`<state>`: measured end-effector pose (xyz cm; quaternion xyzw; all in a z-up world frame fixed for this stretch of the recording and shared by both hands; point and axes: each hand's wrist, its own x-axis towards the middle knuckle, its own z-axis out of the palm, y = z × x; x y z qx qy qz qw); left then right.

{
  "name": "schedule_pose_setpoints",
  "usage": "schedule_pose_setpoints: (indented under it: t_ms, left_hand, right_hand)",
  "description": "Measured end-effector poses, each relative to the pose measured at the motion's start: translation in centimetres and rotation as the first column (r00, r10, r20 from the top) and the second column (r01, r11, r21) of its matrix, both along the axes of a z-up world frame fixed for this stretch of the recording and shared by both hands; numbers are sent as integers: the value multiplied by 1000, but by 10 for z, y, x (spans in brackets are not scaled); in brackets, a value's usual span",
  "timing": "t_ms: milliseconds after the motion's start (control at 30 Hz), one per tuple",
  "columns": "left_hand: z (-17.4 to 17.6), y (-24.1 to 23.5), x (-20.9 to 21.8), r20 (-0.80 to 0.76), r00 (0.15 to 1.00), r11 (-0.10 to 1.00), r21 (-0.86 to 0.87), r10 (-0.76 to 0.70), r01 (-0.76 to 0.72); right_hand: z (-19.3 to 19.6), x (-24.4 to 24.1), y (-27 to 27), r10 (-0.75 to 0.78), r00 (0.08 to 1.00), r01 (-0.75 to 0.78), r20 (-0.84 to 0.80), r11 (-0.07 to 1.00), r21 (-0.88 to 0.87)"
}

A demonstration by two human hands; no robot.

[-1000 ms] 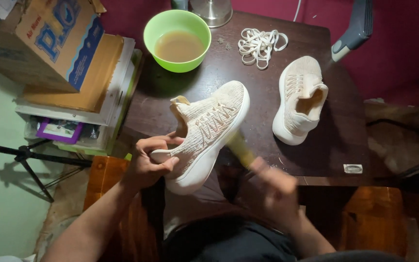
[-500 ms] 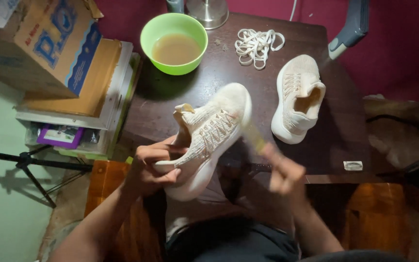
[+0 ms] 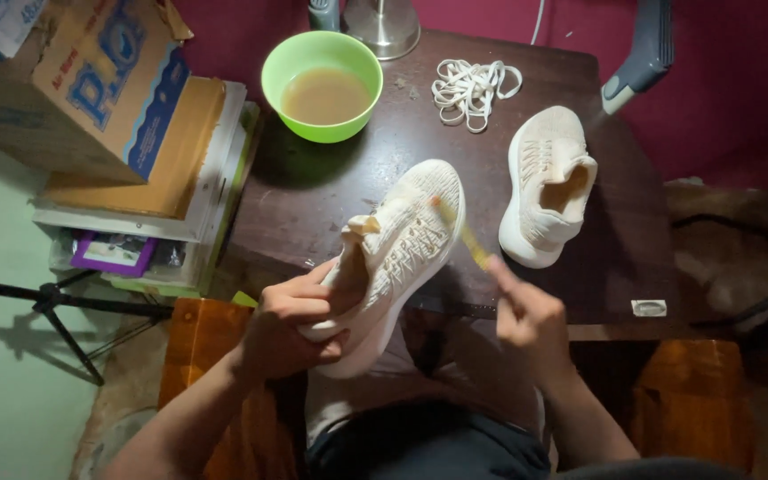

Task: The person scrubs a white sneaker with a toothbrush, focusing on the sole and upper fabric. The shoe is rotated to clean different areas, and the laces are removed and placed on the table. A green bowl with liquid is visible nearby.

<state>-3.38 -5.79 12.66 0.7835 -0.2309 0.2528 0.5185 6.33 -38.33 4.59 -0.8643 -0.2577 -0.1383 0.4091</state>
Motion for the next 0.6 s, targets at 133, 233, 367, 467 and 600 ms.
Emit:
schedule_pose_setpoints:
  t_ms: [133,233,367,467,600]
  left_hand:
    - [-8,-5,-2,29,998,996,73,55,-57]
    - [-6,-4,-4,69,998,985,171,-1,-11]
    - [-12,-5,-6,76,995,960,279,-57,34]
    - [-20,-3,-5,106,993,948,318,-43,8]
    - [-10,-15,-15,154,988,951,307,-20,-29]
  right_hand:
    - [-21,8,-15,-168,981,169,97,986,0]
    - [-15,-2,-7,60,996,-62,64,998,27]
    - [1,12,3,-146,984,145,103,989,16]
    - [53,-34,38,519,364,472,-773,613,634]
    - [3,-3,14,-25,990,34,-138,997,67]
